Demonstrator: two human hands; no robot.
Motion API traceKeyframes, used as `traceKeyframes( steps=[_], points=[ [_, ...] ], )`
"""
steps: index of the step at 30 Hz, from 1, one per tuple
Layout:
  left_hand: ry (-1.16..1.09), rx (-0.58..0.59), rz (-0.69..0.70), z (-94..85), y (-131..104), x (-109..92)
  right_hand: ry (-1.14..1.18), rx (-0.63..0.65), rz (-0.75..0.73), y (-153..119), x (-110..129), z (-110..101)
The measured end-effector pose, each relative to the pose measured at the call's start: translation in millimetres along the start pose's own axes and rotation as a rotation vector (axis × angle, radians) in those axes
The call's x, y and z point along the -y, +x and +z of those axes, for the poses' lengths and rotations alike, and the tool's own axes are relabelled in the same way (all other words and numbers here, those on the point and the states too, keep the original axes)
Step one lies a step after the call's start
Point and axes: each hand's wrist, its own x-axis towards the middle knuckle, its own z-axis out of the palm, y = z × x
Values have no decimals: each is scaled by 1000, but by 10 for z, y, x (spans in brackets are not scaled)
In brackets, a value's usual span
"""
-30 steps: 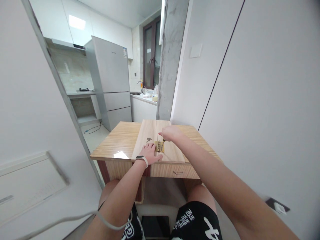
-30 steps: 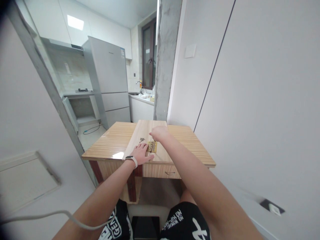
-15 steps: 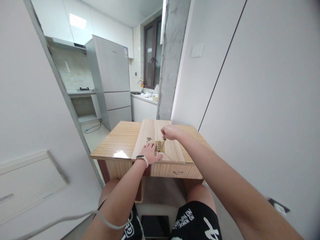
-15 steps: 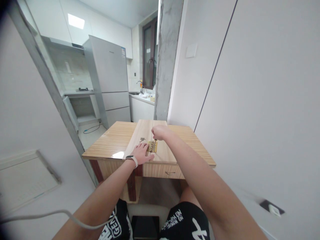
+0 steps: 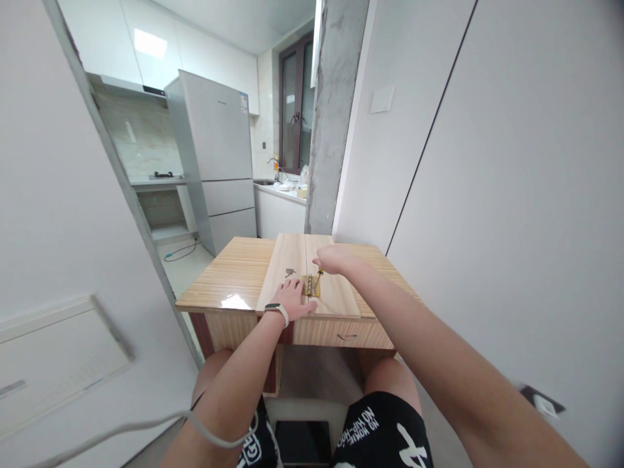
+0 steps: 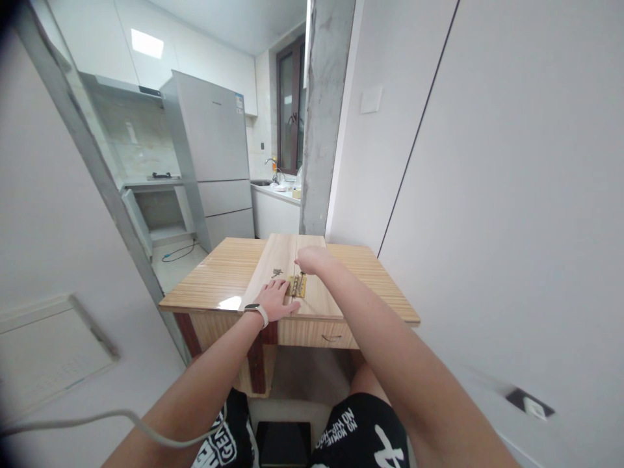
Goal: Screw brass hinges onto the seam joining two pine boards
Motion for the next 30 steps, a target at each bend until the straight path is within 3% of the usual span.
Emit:
traceKeyframes(
  steps=[11, 19, 30],
  points=[
    [-1, -10, -2, 59, 1, 19, 3, -30, -107, -163, -9, -94],
    [-5, 15, -12, 11, 7, -2, 86, -68, -8, -89, -25, 22],
    [-8, 21, -13, -31, -7, -24, 30, -19, -5, -94, 30, -64]
  ],
)
